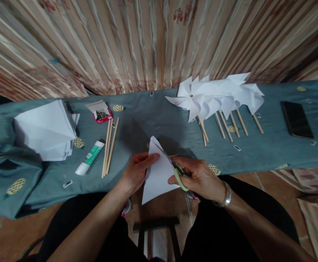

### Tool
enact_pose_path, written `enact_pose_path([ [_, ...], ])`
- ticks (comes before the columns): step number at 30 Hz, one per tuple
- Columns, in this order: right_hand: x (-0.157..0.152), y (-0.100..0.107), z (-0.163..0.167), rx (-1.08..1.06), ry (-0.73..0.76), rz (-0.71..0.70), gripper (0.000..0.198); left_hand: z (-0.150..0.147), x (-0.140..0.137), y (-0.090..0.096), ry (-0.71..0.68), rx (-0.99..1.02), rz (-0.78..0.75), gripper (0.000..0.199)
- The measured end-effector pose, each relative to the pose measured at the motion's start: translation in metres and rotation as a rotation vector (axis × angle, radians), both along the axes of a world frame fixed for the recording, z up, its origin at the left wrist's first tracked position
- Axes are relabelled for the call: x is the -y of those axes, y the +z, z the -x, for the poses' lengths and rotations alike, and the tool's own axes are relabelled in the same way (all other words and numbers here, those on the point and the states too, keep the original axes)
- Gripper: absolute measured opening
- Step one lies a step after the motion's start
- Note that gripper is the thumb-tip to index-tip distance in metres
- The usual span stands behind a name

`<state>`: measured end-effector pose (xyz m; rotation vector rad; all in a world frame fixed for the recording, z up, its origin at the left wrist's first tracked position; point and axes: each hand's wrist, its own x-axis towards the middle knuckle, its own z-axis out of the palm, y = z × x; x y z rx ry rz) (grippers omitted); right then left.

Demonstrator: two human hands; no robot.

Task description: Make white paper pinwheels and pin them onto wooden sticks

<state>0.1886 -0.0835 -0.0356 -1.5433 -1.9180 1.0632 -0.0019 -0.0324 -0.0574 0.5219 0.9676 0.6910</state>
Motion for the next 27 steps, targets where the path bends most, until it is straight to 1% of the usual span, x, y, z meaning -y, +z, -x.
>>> enact_pose_path([
  [5,-0.0008,-0.0013,-0.0004,0.016,0.011,-0.003,0.037,0.0006,0.0026,-0.0035,-0.010,0.015,0.015,0.034],
  [11,0.0009,-0.0016,-0.0017,0.107,0.044,-0.010,0.058,0.0023,0.0013,-0.0036,-0.010,0.011,-0.005,0.035],
  [15,0.0007,-0.0008,-0.0023,0.117,0.060,-0.020,0.060,0.0023,0.0000,-0.0019,0.010,0.014,-0.004,0.034],
  [17,0.0003,-0.0002,-0.0022,0.122,0.064,-0.030,0.058,0.0020,-0.0004,-0.0013,0.002,0.017,-0.004,0.034],
  [19,0.0001,0.0006,-0.0020,0.121,0.070,-0.032,0.051,0.0015,-0.0006,-0.0011,0.000,0.019,-0.005,0.034],
  [27,0.0008,0.0018,0.0012,0.038,0.062,0.002,0.031,0.0005,-0.0022,0.0010,0.024,0.037,-0.010,0.032],
])
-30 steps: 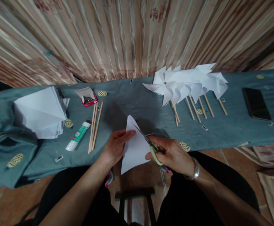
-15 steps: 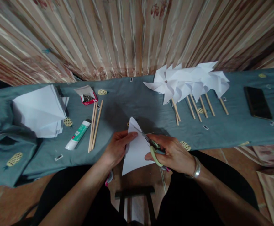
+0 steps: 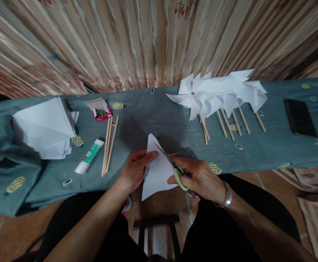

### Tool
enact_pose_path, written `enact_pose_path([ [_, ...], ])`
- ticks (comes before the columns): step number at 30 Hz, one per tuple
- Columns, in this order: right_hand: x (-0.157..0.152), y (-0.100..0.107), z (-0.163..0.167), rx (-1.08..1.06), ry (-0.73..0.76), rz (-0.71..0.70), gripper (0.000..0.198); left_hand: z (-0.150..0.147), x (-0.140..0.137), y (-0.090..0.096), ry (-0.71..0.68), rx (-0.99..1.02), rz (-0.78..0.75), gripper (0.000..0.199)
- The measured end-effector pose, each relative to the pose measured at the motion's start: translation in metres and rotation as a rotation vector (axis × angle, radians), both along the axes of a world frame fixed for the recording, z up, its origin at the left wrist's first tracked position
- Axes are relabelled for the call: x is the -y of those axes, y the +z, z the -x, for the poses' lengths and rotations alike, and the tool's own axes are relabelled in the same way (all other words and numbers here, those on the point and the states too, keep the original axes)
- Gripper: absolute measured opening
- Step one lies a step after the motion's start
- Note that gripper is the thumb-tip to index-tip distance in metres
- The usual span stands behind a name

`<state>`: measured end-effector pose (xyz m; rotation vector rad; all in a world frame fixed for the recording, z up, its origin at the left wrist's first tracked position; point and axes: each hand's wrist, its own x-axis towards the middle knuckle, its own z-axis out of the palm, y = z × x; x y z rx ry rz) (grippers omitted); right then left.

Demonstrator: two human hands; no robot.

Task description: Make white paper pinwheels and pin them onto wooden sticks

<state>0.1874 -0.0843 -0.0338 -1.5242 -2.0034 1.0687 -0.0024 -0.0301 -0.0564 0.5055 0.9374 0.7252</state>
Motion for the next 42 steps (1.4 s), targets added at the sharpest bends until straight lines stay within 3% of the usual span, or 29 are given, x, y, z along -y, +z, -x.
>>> enact_pose_path([
  [3,0.000,-0.001,0.000,-0.019,-0.005,0.006,0.024,0.002,0.000,-0.001,0.003,0.004,0.011,0.032],
  [9,-0.001,-0.001,0.001,-0.013,-0.010,-0.033,0.039,0.002,0.007,-0.003,-0.070,-0.004,0.058,0.033],
  [15,-0.004,0.001,0.003,-0.020,0.017,0.003,0.023,0.003,0.007,0.000,-0.072,-0.016,0.065,0.035],
  [22,-0.006,0.001,0.000,-0.006,0.007,0.006,0.037,0.004,0.012,-0.003,-0.126,-0.052,0.100,0.036],
  [31,-0.005,0.001,0.001,-0.051,0.006,0.038,0.025,0.003,0.012,-0.002,-0.130,-0.036,0.103,0.034],
  [35,-0.013,-0.003,-0.008,-0.008,-0.112,0.042,0.036,0.003,0.008,-0.002,-0.064,-0.024,0.089,0.033],
  [39,-0.026,-0.010,-0.023,0.272,-0.270,-0.157,0.044,0.004,-0.002,-0.002,0.127,-0.007,0.035,0.025],
  [42,-0.033,-0.014,-0.029,0.486,-0.249,-0.263,0.045,0.006,-0.010,-0.001,0.240,0.008,0.021,0.013],
])
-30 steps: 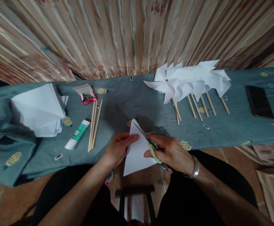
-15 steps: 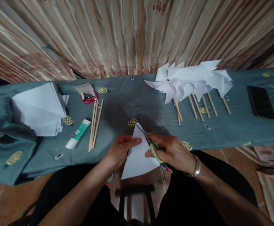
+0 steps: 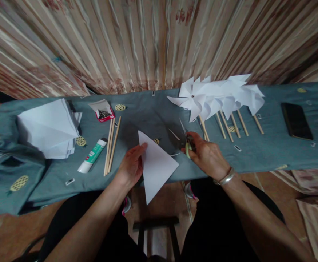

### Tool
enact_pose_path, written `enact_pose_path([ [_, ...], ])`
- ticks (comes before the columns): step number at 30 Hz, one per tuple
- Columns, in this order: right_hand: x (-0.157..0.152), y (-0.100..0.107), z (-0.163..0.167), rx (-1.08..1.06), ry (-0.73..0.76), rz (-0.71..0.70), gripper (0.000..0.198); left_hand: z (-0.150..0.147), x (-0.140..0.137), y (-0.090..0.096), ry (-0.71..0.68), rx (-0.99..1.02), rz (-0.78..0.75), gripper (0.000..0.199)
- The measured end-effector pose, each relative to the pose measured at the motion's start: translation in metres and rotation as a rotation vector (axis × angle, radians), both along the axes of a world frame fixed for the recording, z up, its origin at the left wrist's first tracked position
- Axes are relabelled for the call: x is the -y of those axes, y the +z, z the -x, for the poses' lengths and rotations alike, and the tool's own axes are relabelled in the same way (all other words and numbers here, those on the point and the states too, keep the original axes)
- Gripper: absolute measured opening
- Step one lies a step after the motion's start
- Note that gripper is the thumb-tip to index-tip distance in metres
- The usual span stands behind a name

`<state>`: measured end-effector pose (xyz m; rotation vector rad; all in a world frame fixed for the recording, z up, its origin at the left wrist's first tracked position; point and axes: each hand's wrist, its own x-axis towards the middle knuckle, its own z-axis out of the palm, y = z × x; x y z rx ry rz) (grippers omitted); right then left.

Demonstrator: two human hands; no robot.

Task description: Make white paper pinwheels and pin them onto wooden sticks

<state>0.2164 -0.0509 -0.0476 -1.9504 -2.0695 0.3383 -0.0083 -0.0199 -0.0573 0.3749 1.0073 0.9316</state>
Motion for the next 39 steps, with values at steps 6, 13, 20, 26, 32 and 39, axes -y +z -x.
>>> enact_pose_path([
  [6,-0.009,-0.001,0.002,0.148,0.004,0.028,0.050,0.000,-0.004,-0.001,0.017,0.000,-0.028,0.012],
  [13,-0.010,0.012,0.009,0.047,0.025,-0.164,0.025,0.000,-0.006,0.000,0.046,0.022,-0.051,0.014],
  [20,0.000,0.013,0.029,-0.706,0.042,0.127,0.037,0.003,-0.009,-0.002,0.049,0.005,-0.093,0.015],
  [26,0.006,0.004,0.037,-0.533,0.157,-0.173,0.039,0.007,-0.012,0.001,0.092,0.012,-0.094,0.014],
  [32,0.011,-0.007,0.037,-0.433,0.251,-0.200,0.047,0.009,-0.012,0.001,0.076,0.013,-0.088,0.020],
  [39,0.021,-0.001,0.055,-0.053,0.486,-0.334,0.043,0.007,-0.008,-0.005,0.057,0.030,-0.125,0.029],
])
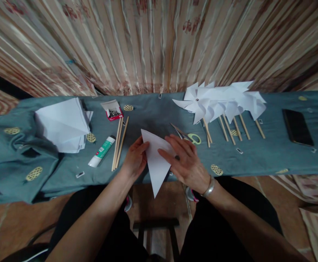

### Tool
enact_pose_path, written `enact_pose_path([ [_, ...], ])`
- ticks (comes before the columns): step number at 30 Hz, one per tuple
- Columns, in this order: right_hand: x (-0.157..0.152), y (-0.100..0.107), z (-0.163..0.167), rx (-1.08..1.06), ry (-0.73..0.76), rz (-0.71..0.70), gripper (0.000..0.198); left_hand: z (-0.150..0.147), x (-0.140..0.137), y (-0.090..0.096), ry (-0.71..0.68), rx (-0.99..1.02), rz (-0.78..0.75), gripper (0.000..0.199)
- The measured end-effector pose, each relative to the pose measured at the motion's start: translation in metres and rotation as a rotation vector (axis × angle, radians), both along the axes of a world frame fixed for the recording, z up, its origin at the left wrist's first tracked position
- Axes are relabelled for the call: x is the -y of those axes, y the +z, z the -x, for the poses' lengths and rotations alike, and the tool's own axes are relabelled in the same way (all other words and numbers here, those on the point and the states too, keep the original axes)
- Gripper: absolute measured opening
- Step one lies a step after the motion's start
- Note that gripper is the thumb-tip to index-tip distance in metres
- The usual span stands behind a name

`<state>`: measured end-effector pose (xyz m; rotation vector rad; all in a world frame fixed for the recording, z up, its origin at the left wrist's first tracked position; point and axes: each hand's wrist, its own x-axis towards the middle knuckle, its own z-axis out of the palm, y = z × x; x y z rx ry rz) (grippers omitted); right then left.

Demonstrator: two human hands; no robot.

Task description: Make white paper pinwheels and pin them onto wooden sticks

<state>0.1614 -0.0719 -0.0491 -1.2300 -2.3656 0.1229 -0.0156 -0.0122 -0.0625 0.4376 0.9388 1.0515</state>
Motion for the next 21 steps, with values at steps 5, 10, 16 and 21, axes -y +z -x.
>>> enact_pose_path([
  [5,0.005,-0.005,0.013,-0.024,0.174,0.045,0.028,0.001,0.010,-0.006,-0.007,-0.097,-0.106,0.045],
  [10,-0.005,-0.007,0.012,-0.195,0.086,0.350,0.028,0.023,0.019,-0.005,-0.029,-0.641,-0.556,0.039],
  [16,-0.023,-0.004,0.018,-0.277,-0.274,0.589,0.018,0.041,0.031,-0.014,-0.265,-0.909,-0.710,0.038],
  [21,-0.033,-0.013,0.023,-0.374,-0.320,0.505,0.031,0.045,0.038,-0.021,-0.320,-1.080,-0.926,0.047],
])
